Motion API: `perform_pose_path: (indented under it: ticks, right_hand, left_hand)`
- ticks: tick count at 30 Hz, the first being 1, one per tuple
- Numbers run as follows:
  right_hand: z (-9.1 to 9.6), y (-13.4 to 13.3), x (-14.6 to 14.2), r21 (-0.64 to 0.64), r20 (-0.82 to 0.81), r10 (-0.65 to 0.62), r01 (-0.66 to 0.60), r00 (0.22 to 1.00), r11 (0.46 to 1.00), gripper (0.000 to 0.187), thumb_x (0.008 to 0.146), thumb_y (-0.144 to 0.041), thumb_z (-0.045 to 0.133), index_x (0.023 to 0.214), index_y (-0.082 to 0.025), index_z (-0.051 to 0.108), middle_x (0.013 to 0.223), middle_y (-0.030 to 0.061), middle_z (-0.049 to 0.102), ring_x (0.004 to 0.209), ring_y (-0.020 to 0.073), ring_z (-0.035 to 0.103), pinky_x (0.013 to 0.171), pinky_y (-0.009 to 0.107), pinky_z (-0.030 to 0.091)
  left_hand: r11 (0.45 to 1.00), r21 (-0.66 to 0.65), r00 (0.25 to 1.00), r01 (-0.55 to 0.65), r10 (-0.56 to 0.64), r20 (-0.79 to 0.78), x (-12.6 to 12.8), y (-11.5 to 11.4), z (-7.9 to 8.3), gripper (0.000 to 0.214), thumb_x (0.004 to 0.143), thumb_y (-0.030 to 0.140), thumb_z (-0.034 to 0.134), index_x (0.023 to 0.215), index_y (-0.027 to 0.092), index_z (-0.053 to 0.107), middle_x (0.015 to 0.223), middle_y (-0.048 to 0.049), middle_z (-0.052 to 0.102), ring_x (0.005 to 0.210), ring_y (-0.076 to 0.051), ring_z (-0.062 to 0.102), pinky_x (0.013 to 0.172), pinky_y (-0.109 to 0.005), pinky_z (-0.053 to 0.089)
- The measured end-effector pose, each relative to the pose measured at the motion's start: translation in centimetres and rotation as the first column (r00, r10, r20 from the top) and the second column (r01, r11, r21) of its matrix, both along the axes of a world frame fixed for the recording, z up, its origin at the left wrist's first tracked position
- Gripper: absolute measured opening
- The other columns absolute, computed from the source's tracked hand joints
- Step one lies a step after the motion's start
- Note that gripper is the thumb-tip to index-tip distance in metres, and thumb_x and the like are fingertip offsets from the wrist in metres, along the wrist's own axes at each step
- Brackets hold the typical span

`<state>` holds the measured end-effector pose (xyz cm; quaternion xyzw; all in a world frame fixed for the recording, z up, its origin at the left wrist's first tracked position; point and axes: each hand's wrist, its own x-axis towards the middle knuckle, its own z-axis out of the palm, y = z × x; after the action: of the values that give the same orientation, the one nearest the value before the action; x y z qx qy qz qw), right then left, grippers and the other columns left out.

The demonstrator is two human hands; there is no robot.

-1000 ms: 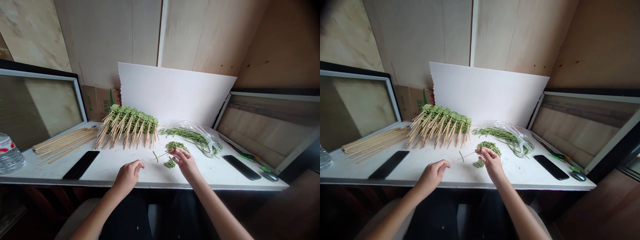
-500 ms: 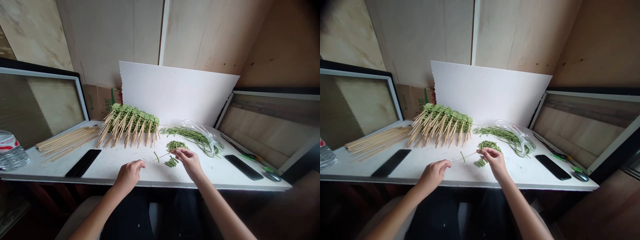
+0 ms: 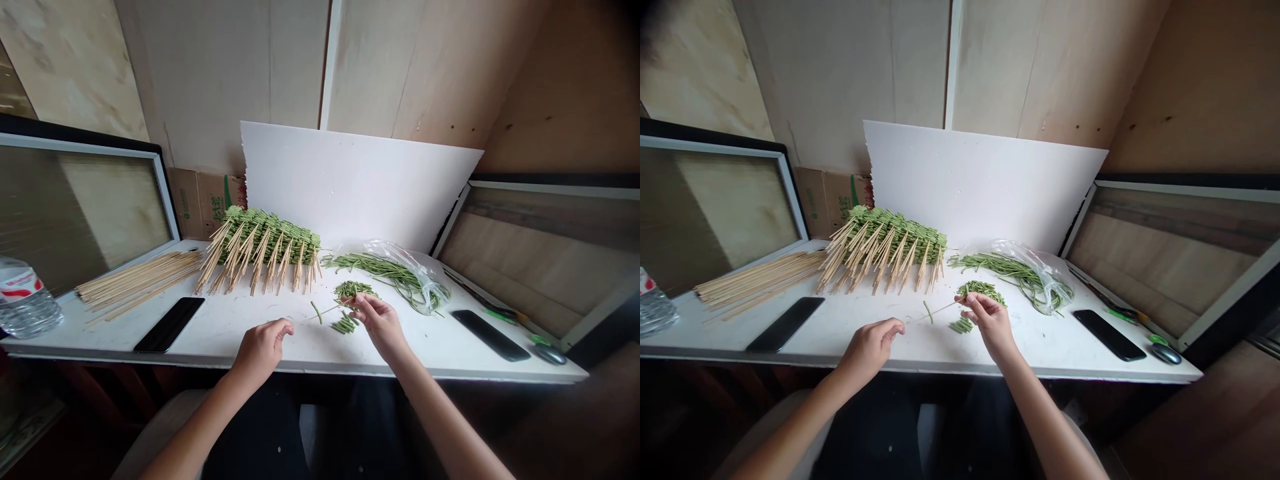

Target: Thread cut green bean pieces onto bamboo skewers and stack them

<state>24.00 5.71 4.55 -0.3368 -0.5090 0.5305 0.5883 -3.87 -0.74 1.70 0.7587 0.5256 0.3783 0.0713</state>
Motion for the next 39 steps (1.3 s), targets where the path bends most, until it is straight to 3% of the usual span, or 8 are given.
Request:
perform_pose_path:
  ticks: [6, 14, 20, 23, 29, 39]
  right_hand:
    - [0.1, -0.2, 0.0, 0.03, 0.041, -0.007, 0.006, 0.999, 1.0, 0.033, 0.078, -0.051, 0.084, 0.093, -0.023, 0.08, 0.103, 0.0109, 0.079, 0.109, 0.0334, 0.07, 0.083, 0.042, 0.059]
    - [-0.4, -0.1, -0.2, 0.02, 0.048, 0.024, -0.025, 0.999, 0.999, 0.031, 0.08, -0.049, 0.083, 0.093, -0.021, 0.079, 0.102, 0.0105, 0.079, 0.112, 0.0316, 0.069, 0.082, 0.038, 0.062]
    - [-0.6, 0.5, 0.2, 0.026, 0.041, -0.005, 0.004, 0.999, 1.0, 0.033, 0.08, -0.05, 0.082, 0.094, -0.021, 0.077, 0.1, 0.008, 0.075, 0.091, 0.0234, 0.069, 0.075, 0.034, 0.059]
    - [-0.9, 0.7, 0.2, 0.039, 0.037, -0.041, 0.039, 0.998, 0.998, 0.03, 0.082, -0.048, 0.081, 0.095, -0.021, 0.076, 0.097, 0.006, 0.073, 0.082, 0.019, 0.065, 0.074, 0.031, 0.055]
    - [-1.7, 0.8, -0.4, 0.079, 0.049, -0.083, 0.079, 0.995, 0.994, 0.03, 0.082, -0.049, 0.081, 0.095, -0.022, 0.077, 0.102, 0.0068, 0.073, 0.095, 0.0224, 0.062, 0.077, 0.031, 0.051]
    - [-0.5, -1.0, -1.8, 0.1, 0.139, -0.064, 0.05, 0.988, 0.994, 0.029, 0.08, -0.048, 0.082, 0.087, -0.021, 0.075, 0.099, 0.0058, 0.07, 0.093, 0.0221, 0.061, 0.078, 0.032, 0.05]
  left_hand:
    - [1.0, 0.007, 0.999, -0.02, 0.02, -0.029, 0.0, -0.1, 0.1, 0.027, 0.097, 0.012, 0.046, 0.093, 0.024, 0.07, 0.088, -0.0004, 0.08, 0.077, -0.02, 0.075, 0.068, -0.027, 0.05]
    - [1.0, 0.004, 0.999, -0.03, 0.03, -0.035, -0.1, 0.3, -0.3, 0.028, 0.092, 0.006, 0.047, 0.089, 0.023, 0.069, 0.085, 0.0006, 0.078, 0.074, -0.019, 0.073, 0.067, -0.026, 0.049]
    - [1.0, 0.0, 0.997, 0.019, -0.019, 0.08, -0.3, 0.5, 0.1, 0.017, 0.103, 0.027, 0.048, 0.102, 0.023, 0.065, 0.087, -0.0023, 0.075, 0.074, -0.018, 0.07, 0.067, -0.026, 0.048]
    - [0.999, 0.037, 0.991, 0.029, -0.034, 0.128, -0.1, 0.5, 0.2, 0.018, 0.103, 0.034, 0.052, 0.098, 0.022, 0.063, 0.082, -0.002, 0.071, 0.071, -0.017, 0.066, 0.065, -0.025, 0.047]
    - [0.997, 0.07, 0.991, 0.014, -0.023, 0.132, -0.2, 0.5, -0.4, 0.023, 0.103, 0.027, 0.048, 0.09, 0.02, 0.065, 0.065, 0.0016, 0.062, 0.059, -0.013, 0.061, 0.061, -0.022, 0.045]
    - [0.994, 0.091, 0.988, 0.063, -0.075, 0.136, 0.6, 0.2, -0.1, 0.023, 0.099, 0.017, 0.048, 0.088, 0.02, 0.067, 0.068, -0.0002, 0.068, 0.058, -0.013, 0.062, 0.059, -0.022, 0.045]
